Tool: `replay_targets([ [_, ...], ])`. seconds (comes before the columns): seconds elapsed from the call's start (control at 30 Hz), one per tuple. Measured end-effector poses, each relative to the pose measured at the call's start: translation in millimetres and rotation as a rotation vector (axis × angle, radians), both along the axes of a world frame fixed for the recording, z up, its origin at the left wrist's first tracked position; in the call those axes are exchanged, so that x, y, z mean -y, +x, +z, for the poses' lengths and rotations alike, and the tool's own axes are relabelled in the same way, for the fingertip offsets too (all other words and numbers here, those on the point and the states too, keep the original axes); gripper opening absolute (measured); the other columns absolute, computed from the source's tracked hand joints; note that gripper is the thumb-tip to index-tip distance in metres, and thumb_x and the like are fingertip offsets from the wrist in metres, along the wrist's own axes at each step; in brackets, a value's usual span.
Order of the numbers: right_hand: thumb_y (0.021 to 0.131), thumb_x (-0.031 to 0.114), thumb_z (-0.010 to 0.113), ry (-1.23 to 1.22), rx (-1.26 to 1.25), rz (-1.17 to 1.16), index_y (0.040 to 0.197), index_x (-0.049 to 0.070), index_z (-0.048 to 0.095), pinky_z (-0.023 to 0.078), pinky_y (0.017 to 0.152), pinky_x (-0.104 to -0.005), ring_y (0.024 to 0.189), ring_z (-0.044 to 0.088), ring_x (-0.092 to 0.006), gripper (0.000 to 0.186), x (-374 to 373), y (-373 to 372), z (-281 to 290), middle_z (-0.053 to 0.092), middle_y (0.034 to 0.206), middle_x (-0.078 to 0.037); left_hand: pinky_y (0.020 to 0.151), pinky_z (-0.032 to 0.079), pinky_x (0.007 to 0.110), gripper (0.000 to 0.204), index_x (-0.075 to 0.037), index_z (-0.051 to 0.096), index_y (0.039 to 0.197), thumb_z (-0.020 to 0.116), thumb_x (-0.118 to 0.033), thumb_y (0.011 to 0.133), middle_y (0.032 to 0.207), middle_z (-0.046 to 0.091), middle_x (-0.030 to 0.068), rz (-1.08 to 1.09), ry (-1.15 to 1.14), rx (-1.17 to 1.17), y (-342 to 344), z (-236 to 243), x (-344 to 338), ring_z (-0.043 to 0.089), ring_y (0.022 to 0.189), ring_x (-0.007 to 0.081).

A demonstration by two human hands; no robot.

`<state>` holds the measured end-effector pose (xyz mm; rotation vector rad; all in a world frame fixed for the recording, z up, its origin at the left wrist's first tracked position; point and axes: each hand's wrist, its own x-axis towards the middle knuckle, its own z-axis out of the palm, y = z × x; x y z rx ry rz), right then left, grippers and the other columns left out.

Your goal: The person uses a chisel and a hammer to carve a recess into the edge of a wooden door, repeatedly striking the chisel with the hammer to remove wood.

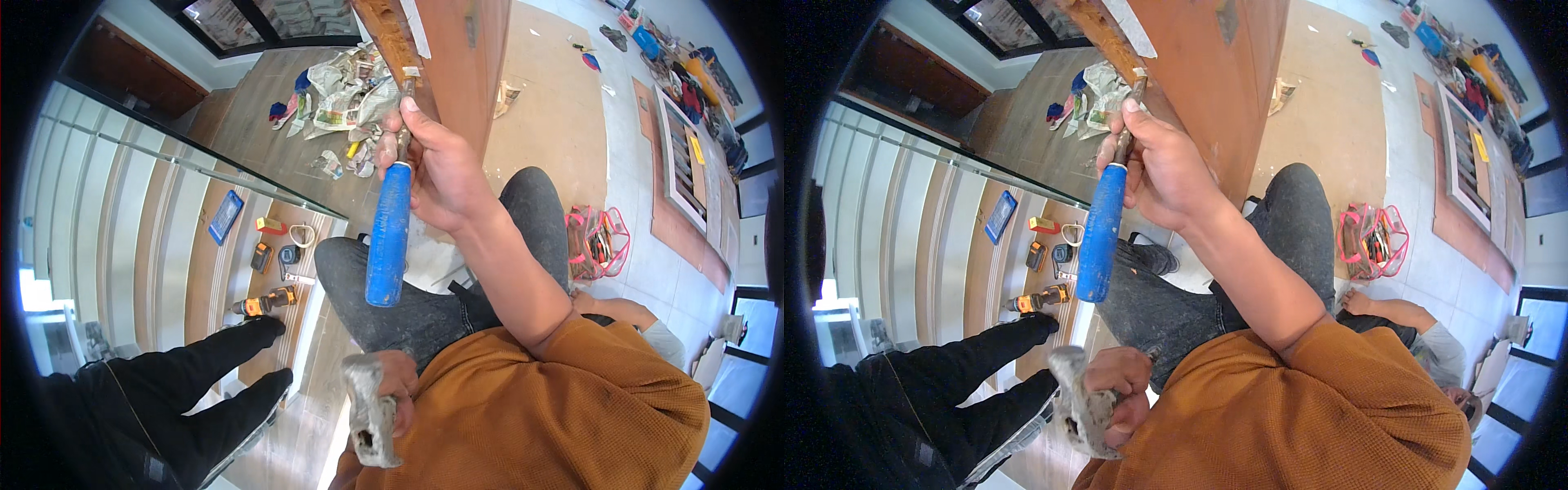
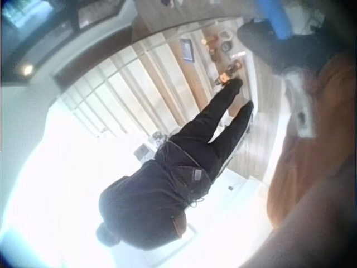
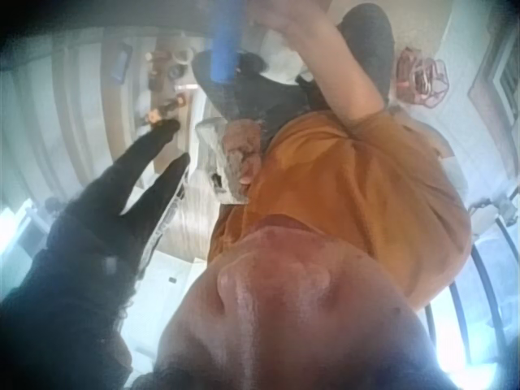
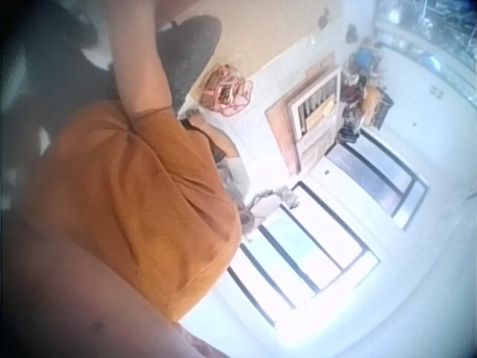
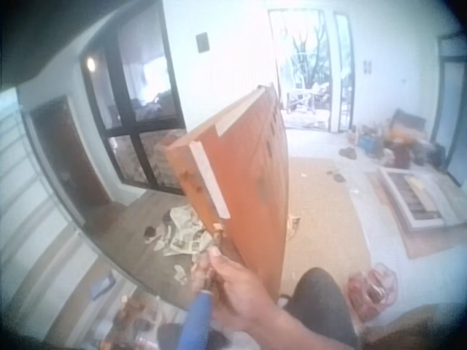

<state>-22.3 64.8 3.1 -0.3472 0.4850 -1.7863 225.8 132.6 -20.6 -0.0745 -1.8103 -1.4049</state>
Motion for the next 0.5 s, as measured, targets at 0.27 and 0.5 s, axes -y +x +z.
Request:
replay_targets([
  [0.27, 0.106, 0.039, 0.034, 0.020, -0.059, -0.014, 0.095, 0.013, 0.048, 0.041, 0.035, -0.0221, 0.060, 0.063, -0.0134, 0.032, 1, 3, 0, 0.062, 0.072, -0.006, 0.048, 0.043, 0.033, 0.045, -0.005, 0.044, 0.083, 0.061, -0.045, 0.094, 0.064, 0.049, 0.0063, 0.192, 0.324, 0.144, 4, -27, -15, 0.048, 0.052, 0.0197],
  [0.5, 0.106, 0.041, 0.035, -0.041, 0.008, 0.080, 0.097, 0.011, 0.047, 0.043, 0.040, -0.0271, 0.053, 0.059, -0.0170, 0.033, 4, -2, -4, 0.066, 0.074, -0.011, 0.052, 0.044, 0.033, 0.038, -0.006, 0.047, 0.081, 0.060, -0.039, 0.094, 0.068, 0.052, 0.0063, 0.060, 0.331, 0.084, 2, -8, -10, 0.054, 0.059, 0.0217],
])
